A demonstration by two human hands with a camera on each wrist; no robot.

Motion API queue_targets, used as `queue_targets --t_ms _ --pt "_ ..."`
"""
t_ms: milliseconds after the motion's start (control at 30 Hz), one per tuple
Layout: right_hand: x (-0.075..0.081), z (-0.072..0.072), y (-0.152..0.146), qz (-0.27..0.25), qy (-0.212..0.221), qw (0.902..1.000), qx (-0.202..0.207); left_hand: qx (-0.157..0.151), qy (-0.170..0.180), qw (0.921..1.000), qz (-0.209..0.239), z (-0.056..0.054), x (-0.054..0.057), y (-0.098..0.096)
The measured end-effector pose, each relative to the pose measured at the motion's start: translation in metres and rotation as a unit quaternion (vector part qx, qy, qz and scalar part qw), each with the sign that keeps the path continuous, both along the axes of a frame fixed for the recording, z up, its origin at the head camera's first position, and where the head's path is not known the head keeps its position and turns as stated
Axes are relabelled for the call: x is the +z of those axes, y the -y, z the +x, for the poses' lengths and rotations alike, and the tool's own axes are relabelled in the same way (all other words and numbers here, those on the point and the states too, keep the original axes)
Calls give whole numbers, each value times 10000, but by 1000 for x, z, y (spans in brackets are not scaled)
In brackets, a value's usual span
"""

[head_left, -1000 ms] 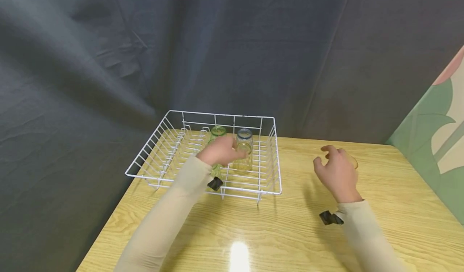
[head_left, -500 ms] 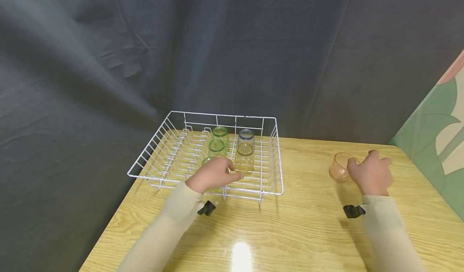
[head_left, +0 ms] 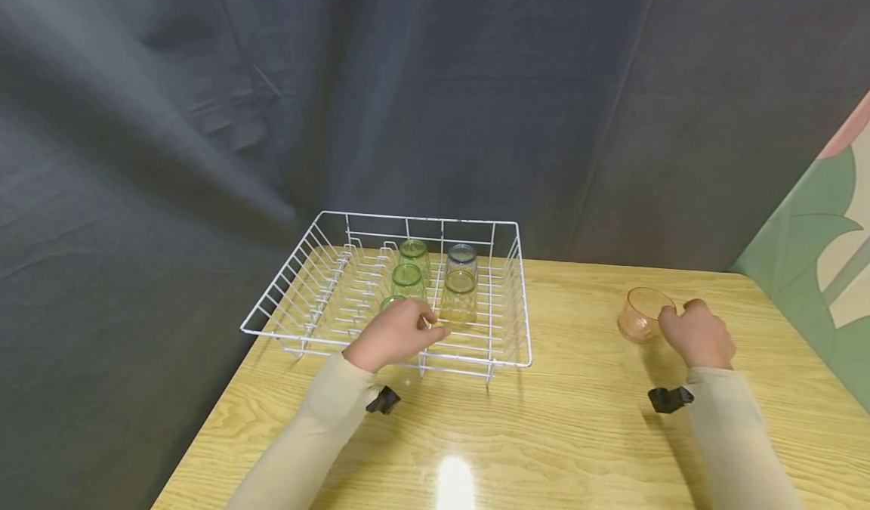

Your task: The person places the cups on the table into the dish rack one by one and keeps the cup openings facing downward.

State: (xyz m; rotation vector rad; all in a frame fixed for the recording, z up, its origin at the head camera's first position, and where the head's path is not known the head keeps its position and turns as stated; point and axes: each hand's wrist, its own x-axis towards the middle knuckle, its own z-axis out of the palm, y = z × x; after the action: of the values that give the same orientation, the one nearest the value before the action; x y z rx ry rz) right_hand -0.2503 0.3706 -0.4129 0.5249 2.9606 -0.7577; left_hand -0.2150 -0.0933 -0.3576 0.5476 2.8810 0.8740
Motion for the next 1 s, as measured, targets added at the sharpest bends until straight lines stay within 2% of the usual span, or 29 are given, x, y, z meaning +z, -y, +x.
queue_targets --t_ms 200,433,633,833,1000 --pt "-5 1 -1 -164 -65 9997 187 -45 -78 9999 47 0 -5 1" --pt "-11 -1 1 -285 -166 9993 160 -35 -203 9997 111 0 -8 0" --pt "-13 -2 4 -355 -274 9986 284 -2 -165 9998 135 0 -9 -1" --pt "-7 0 18 -390 -355 9977 436 3 -99 9994 340 0 -7 -3" --pt "4 0 35 -407 -581 9957 601 -48 -137 9986 511 -1 -6 -5"
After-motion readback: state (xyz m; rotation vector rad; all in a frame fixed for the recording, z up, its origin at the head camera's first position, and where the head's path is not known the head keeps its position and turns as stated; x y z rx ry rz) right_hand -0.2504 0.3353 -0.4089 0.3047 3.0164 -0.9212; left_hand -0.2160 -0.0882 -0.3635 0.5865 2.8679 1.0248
